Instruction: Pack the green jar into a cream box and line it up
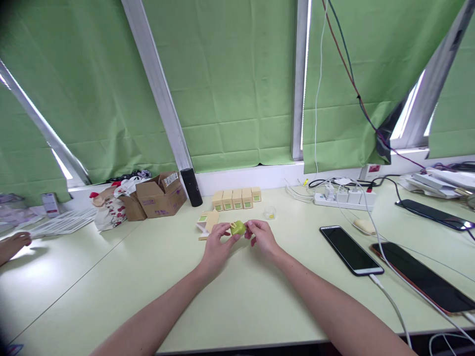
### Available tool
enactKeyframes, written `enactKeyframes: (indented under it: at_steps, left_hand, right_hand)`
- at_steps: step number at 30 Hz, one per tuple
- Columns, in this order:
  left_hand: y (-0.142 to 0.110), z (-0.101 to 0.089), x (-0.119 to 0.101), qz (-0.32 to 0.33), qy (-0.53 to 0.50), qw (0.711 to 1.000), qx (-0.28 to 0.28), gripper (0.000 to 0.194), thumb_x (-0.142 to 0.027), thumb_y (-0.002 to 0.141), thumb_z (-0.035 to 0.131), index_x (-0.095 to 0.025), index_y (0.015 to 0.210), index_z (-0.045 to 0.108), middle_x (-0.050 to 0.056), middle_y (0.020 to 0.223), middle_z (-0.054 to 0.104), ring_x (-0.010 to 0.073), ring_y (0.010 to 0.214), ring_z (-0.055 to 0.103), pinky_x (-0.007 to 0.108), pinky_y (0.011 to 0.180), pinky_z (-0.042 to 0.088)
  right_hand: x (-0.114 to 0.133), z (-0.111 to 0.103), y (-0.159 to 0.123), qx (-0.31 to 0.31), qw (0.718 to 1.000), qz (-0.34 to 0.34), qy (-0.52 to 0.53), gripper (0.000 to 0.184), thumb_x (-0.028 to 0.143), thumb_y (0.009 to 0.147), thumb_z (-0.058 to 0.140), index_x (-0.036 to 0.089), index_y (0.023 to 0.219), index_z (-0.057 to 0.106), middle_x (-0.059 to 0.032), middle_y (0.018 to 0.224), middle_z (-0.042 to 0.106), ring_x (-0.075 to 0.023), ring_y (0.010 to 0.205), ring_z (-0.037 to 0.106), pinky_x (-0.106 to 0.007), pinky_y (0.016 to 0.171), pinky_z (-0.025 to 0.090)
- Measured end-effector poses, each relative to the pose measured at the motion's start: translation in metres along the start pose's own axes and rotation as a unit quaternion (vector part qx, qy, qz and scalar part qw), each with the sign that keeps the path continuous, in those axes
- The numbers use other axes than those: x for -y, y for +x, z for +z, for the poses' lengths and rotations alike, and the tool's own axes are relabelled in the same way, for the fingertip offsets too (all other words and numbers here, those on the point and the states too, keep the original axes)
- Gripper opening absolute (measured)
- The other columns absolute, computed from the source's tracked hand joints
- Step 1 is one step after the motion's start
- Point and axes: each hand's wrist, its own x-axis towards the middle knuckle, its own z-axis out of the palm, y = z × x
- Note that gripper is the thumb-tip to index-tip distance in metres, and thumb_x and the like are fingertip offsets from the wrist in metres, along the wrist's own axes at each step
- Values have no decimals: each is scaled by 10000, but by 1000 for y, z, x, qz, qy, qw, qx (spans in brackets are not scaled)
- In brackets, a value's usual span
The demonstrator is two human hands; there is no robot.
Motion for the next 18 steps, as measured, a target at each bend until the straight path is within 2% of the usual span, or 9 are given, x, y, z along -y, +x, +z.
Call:
enactKeyframes:
  at_steps: [2,5,7,9,11,14,18]
  left_hand:
    - [2,0,0,-28,-37,999,14,368,-490,818,789,-212,1058,809,112,1142,725,278,1112,641,387,912,540]
    - [4,-1,-1,-62,-84,993,45,485,-618,833,735,-165,990,814,116,1060,759,274,1014,681,371,865,544]
    - [6,-2,-3,-87,-97,990,47,560,-680,808,730,-155,981,820,114,1038,776,272,965,686,366,839,541]
    - [7,-4,-4,-109,-105,988,40,605,-720,781,731,-158,982,830,114,1058,786,265,937,683,364,831,539]
    - [7,-4,-4,-123,-116,985,36,629,-747,770,725,-159,966,837,119,1064,788,258,922,679,364,832,541]
    - [7,-5,-3,-135,-130,982,32,655,-767,768,712,-152,956,840,133,1055,784,256,933,671,365,842,545]
    - [7,-5,-1,-154,-146,977,24,700,-792,758,698,-146,986,839,141,1087,770,254,958,658,356,840,547]
  right_hand:
    - [1,0,0,6,1000,1,-1,528,700,729,732,176,791,746,-40,670,633,-172,648,588,-250,470,432]
    - [1,-1,1,3,1000,-5,-14,517,692,768,694,178,803,745,-40,665,637,-171,645,582,-254,479,427]
    - [0,-3,3,-14,999,-18,-42,497,665,795,662,178,841,751,-40,672,642,-176,653,584,-261,490,428]
    - [-3,-8,8,-52,993,-41,-102,466,620,816,623,178,883,754,-38,677,647,-182,653,587,-275,505,431]
    - [-7,-15,15,-112,973,-72,-190,432,559,839,569,178,920,754,-39,690,663,-188,659,602,-295,546,450]
    - [-12,-32,26,-166,955,-79,-232,385,470,861,536,174,985,748,-53,749,692,-205,718,629,-334,668,493]
    - [-14,-59,37,-233,920,-75,-306,355,344,866,517,192,1111,724,-92,943,718,-246,846,620,-385,795,489]
